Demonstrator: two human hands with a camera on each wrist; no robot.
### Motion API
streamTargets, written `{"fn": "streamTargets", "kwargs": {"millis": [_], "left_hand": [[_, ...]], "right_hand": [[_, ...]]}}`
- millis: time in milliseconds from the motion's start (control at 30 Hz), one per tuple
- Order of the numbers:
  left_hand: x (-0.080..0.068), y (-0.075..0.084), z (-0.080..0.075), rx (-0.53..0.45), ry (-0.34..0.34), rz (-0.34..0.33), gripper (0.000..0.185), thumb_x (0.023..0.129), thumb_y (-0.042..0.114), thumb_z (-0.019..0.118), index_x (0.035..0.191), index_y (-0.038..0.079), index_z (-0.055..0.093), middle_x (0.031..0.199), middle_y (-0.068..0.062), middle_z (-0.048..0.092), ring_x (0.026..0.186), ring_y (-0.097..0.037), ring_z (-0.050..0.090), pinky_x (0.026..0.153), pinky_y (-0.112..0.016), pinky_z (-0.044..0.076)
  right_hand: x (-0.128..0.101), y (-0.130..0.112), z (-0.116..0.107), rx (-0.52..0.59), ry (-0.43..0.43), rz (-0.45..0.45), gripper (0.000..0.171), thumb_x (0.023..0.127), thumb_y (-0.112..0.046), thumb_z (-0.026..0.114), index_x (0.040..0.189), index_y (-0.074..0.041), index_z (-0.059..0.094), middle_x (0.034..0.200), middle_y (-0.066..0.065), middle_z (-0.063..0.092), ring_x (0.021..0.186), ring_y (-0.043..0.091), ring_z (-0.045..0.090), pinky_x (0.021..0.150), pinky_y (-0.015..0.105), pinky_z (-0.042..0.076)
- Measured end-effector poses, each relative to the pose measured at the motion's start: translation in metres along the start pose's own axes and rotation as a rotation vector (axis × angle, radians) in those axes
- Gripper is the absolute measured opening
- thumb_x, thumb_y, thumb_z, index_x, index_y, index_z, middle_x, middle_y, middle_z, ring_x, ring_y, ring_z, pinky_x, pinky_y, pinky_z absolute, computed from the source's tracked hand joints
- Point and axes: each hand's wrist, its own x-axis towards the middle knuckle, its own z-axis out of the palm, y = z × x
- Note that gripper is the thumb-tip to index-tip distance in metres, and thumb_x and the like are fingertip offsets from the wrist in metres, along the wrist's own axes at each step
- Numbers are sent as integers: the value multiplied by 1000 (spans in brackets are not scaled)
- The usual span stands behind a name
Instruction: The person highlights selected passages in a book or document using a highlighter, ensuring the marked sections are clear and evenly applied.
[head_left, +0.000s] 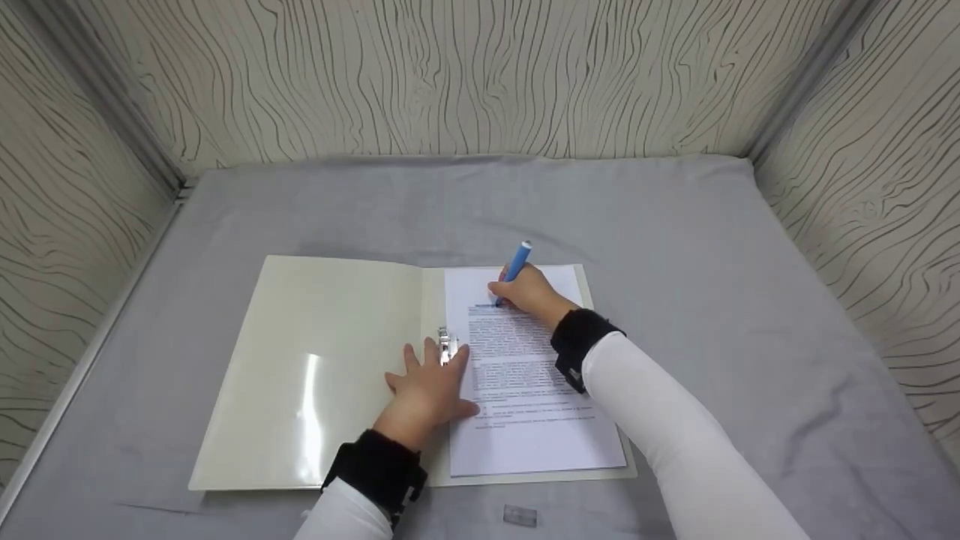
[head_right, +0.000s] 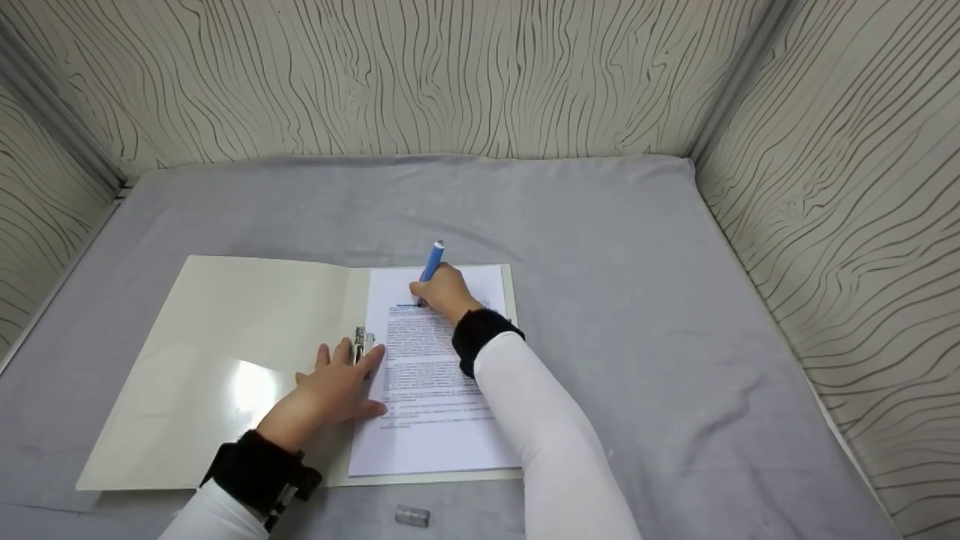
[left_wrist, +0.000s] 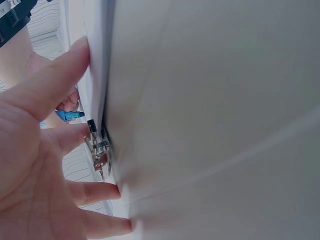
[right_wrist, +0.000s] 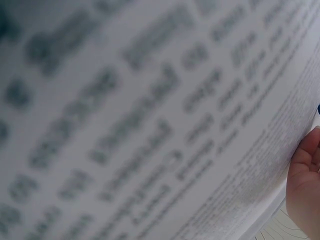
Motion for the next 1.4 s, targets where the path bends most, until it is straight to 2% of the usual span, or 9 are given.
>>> {"fn": "streamTargets", "kwargs": {"millis": [500, 767, 1400], "left_hand": [[0, 0, 0, 7, -4, -4, 85, 73, 50, 74, 145, 26, 35, 148, -25, 21, 132, -53, 14, 88, -75, 25], [1, 0, 1, 3, -4, -5, 85, 72, 50, 74, 145, 27, 36, 148, -25, 21, 132, -53, 14, 88, -75, 25], [-1, 1, 0, 8, -10, -9, 85, 72, 51, 73, 145, 27, 35, 149, -24, 20, 133, -52, 14, 88, -74, 25]], "right_hand": [[-2, 1, -2, 19, 7, 33, 20, 84, -21, 67, 81, -8, 53, 68, -1, 52, 62, 13, 48, 59, 24, 39], [-4, 3, -4, 42, 2, 16, 21, 85, -19, 66, 76, -8, 51, 60, -1, 50, 54, 11, 46, 53, 24, 39], [-3, 6, -4, 60, 17, 11, 21, 84, -18, 67, 76, -8, 50, 61, -2, 50, 55, 11, 46, 54, 23, 39]]}}
